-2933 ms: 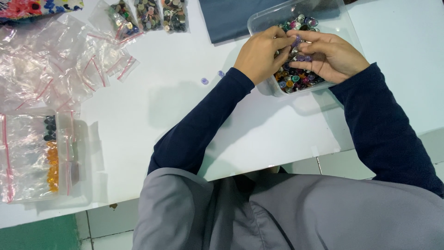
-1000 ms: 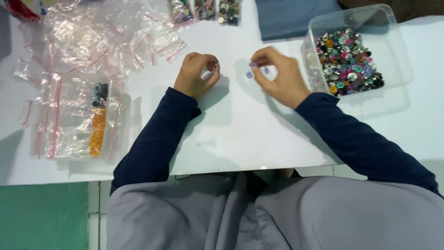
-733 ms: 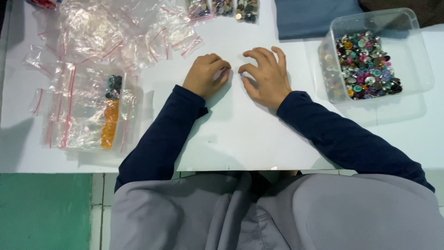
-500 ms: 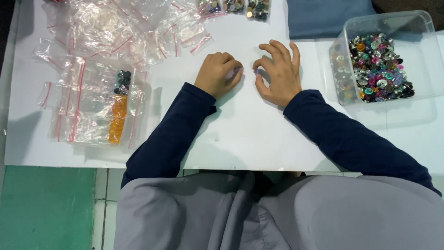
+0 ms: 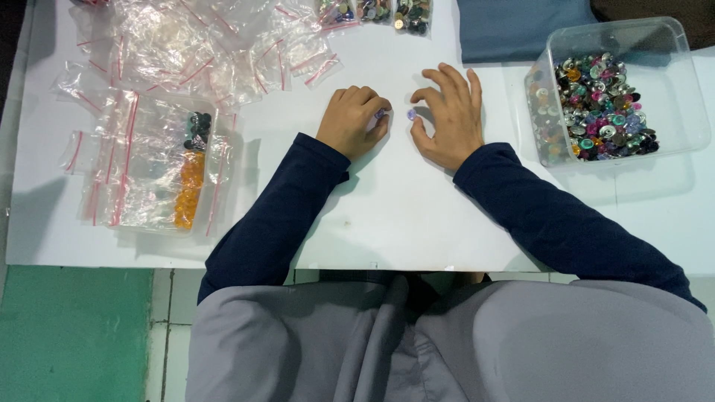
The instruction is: Sorting and placing small purple beads into a resealable plastic bag
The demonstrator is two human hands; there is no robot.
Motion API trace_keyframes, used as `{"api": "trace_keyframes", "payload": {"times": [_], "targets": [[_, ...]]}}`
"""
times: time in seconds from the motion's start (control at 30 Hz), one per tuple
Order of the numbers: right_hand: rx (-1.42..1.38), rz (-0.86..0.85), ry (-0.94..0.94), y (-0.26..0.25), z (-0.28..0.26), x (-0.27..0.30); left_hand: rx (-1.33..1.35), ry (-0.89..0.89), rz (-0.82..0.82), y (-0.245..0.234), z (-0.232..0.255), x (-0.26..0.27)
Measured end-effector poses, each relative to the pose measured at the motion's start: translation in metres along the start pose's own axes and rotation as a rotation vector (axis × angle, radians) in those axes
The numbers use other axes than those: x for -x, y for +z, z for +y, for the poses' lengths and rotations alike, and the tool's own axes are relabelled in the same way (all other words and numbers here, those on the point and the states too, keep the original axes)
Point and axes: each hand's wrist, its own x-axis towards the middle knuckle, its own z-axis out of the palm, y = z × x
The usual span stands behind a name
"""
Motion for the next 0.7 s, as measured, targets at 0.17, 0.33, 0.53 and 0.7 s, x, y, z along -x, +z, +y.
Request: {"api": "trace_keyframes", "payload": {"times": [0.17, 0.33, 0.53, 0.7], "targets": [[-0.010, 0.002, 0.128, -0.014, 0.007, 0.008, 0.001, -0.005, -0.002, -0.001, 0.001, 0.000], [0.053, 0.017, 0.115, -0.015, 0.023, 0.022, 0.001, -0.011, 0.006, -0.004, 0.003, -0.001], [0.072, 0.017, 0.091, -0.015, 0.021, 0.023, 0.000, -0.024, 0.002, 0.000, 0.002, 0.000], [0.060, -0.007, 0.151, -0.015, 0.021, 0.023, -0.018, -0.060, 0.043, -0.005, 0.006, -0.001]]}}
